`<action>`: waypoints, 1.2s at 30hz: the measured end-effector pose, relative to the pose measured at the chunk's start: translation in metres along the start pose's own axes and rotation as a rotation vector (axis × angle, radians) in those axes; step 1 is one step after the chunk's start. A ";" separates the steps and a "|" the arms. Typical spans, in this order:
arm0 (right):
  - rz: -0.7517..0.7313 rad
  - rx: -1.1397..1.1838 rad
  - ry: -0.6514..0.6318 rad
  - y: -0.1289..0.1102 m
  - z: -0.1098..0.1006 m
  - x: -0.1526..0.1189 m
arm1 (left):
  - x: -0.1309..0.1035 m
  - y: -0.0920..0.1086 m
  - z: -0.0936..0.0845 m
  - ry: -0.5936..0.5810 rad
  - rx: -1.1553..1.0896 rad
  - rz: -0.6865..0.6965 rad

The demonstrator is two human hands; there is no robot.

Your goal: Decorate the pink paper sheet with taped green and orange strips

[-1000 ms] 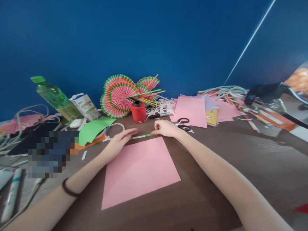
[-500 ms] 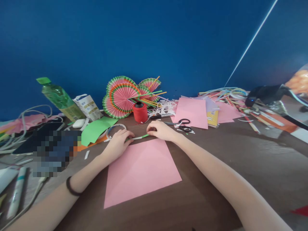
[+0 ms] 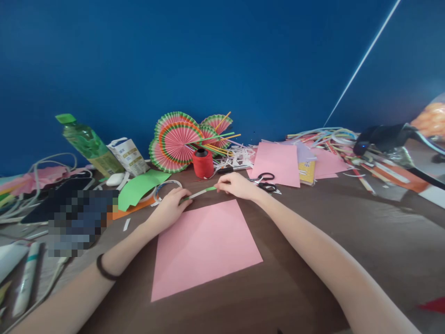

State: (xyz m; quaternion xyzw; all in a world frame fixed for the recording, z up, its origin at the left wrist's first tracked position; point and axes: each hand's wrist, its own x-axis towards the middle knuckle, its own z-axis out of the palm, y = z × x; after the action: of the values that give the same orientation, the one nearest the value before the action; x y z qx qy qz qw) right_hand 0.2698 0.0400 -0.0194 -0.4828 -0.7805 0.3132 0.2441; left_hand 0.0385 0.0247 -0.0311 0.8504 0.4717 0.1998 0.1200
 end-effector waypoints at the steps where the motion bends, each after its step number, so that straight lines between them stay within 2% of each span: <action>1: 0.002 -0.020 0.011 0.001 -0.004 0.000 | 0.000 0.001 -0.002 -0.018 -0.028 -0.023; 5: -0.017 -0.084 0.007 0.003 -0.015 -0.001 | 0.000 0.006 -0.010 -0.141 -0.321 -0.119; 8: -0.028 -0.004 -0.028 0.009 -0.020 0.001 | 0.002 0.006 -0.013 -0.238 -0.627 -0.185; 9: -0.034 0.035 0.000 0.011 -0.021 0.002 | 0.002 0.006 -0.013 -0.252 -0.707 -0.218; 11: -0.058 0.065 0.185 0.013 -0.022 0.004 | 0.004 0.005 -0.013 -0.240 -0.814 -0.305; 14: -0.173 -0.057 0.603 0.001 -0.019 0.005 | 0.004 0.006 -0.012 -0.185 -0.893 -0.426; 15: -0.245 -0.107 0.674 -0.006 -0.017 0.004 | 0.004 0.006 -0.011 -0.177 -0.913 -0.447; 17: -0.384 -0.174 0.728 -0.023 -0.008 0.000 | 0.002 0.007 -0.010 -0.165 -0.936 -0.458; 18: -0.440 -0.193 0.705 -0.031 -0.002 -0.003 | 0.002 0.007 -0.010 -0.161 -0.939 -0.449; 21: -0.520 -0.192 0.496 -0.046 0.021 -0.011 | -0.001 0.011 -0.010 -0.160 -0.935 -0.399; 26: -0.391 -0.206 0.427 -0.047 0.048 -0.015 | -0.003 0.022 -0.014 -0.170 -0.944 -0.316; 36: -0.356 -0.190 0.398 -0.052 0.044 -0.016 | -0.007 0.041 -0.020 -0.131 -0.840 -0.315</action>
State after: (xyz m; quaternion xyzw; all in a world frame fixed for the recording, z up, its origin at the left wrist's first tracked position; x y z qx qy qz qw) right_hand 0.2153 -0.0036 -0.0138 -0.4111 -0.8155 0.0897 0.3973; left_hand 0.0567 -0.0024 0.0011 0.6567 0.4647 0.2987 0.5134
